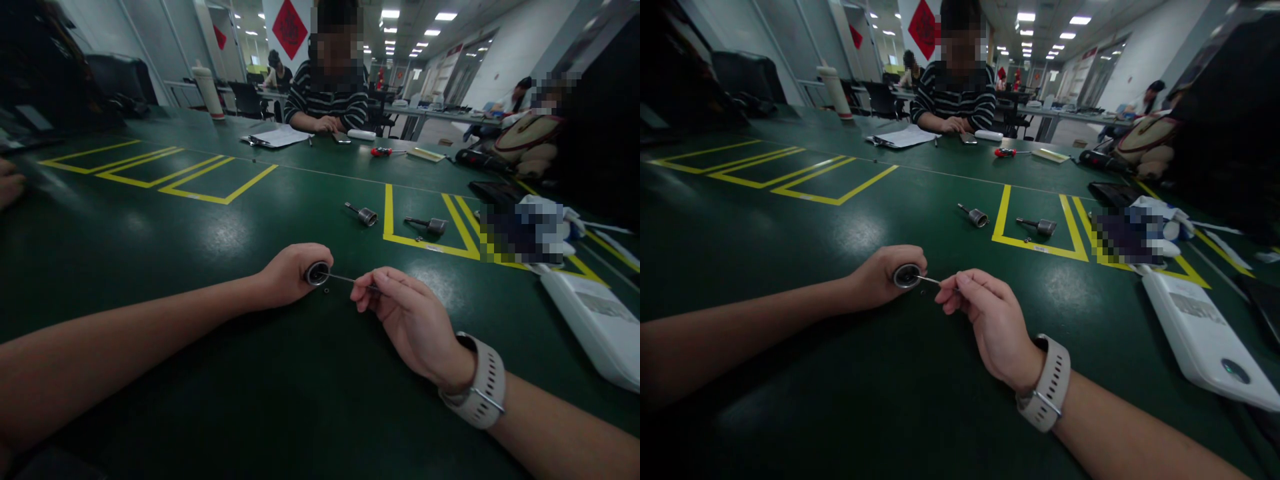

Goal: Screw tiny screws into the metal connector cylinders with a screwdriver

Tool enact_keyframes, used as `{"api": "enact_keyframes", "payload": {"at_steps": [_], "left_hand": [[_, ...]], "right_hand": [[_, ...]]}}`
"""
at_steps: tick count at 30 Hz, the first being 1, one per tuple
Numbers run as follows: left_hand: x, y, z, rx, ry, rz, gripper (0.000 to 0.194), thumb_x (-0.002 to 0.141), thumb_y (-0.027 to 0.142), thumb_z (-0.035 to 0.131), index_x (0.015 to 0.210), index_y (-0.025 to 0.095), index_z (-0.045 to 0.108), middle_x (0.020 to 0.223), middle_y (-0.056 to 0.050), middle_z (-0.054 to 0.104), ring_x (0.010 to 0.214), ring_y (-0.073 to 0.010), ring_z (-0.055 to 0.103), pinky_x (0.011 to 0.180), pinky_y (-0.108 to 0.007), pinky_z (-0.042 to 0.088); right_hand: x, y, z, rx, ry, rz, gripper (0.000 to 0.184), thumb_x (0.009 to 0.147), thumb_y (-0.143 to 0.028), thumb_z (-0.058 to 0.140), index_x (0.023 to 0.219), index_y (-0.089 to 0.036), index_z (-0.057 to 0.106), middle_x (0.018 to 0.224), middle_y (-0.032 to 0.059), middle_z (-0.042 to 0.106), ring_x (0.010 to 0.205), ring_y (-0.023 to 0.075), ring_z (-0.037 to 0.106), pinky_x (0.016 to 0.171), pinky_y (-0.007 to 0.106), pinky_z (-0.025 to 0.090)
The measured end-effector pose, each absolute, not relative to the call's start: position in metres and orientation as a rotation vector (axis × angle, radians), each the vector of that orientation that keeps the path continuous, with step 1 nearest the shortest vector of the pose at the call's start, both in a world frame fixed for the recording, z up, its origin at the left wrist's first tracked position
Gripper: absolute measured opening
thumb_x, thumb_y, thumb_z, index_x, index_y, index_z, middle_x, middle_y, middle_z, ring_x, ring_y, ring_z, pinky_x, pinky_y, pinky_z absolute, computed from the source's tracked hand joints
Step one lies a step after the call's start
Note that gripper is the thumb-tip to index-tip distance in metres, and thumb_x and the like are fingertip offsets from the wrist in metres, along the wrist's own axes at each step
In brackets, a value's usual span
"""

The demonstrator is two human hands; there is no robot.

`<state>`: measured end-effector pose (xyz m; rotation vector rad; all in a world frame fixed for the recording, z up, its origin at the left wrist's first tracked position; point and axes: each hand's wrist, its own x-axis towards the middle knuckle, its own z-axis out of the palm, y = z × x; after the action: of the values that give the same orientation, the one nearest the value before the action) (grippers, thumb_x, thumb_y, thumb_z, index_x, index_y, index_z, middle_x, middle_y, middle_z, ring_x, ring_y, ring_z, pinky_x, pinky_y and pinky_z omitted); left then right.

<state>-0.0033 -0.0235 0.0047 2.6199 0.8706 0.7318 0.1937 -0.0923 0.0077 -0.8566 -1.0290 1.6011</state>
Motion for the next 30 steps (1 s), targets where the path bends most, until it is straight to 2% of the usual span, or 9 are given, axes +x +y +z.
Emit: {"api": "enact_keyframes", "payload": {"at_steps": [8, 18, 30], "left_hand": [[-0.001, -0.029, 0.008, 2.833, 1.064, 0.539, 0.014, 0.067, 0.002, 0.047, 0.067, 0.016, 0.049, 0.065, 0.001, 0.051, 0.061, -0.0125, 0.047, 0.058, -0.025, 0.035], [0.000, -0.030, 0.009, 2.922, 1.056, 0.456, 0.017, 0.066, -0.001, 0.046, 0.069, 0.016, 0.050, 0.066, 0.000, 0.051, 0.064, -0.0138, 0.048, 0.060, -0.026, 0.034], [0.000, -0.027, 0.008, 2.816, 1.046, 0.517, 0.016, 0.066, 0.000, 0.047, 0.067, 0.016, 0.048, 0.065, 0.001, 0.051, 0.063, -0.0133, 0.048, 0.060, -0.026, 0.035]], "right_hand": [[0.194, -0.100, 0.005, -0.996, -1.459, 1.217, 0.021, 0.090, -0.029, 0.051, 0.082, -0.020, 0.069, 0.079, 0.0014, 0.065, 0.075, 0.0144, 0.058, 0.068, 0.029, 0.044], [0.195, -0.088, 0.010, -0.942, -1.077, 1.612, 0.021, 0.085, -0.028, 0.056, 0.076, -0.016, 0.070, 0.074, 0.0041, 0.066, 0.069, 0.0138, 0.057, 0.066, 0.028, 0.044], [0.196, -0.089, 0.013, -0.972, -1.049, 1.601, 0.020, 0.082, -0.029, 0.058, 0.072, -0.016, 0.070, 0.069, 0.0038, 0.064, 0.065, 0.0139, 0.054, 0.062, 0.028, 0.042]]}}
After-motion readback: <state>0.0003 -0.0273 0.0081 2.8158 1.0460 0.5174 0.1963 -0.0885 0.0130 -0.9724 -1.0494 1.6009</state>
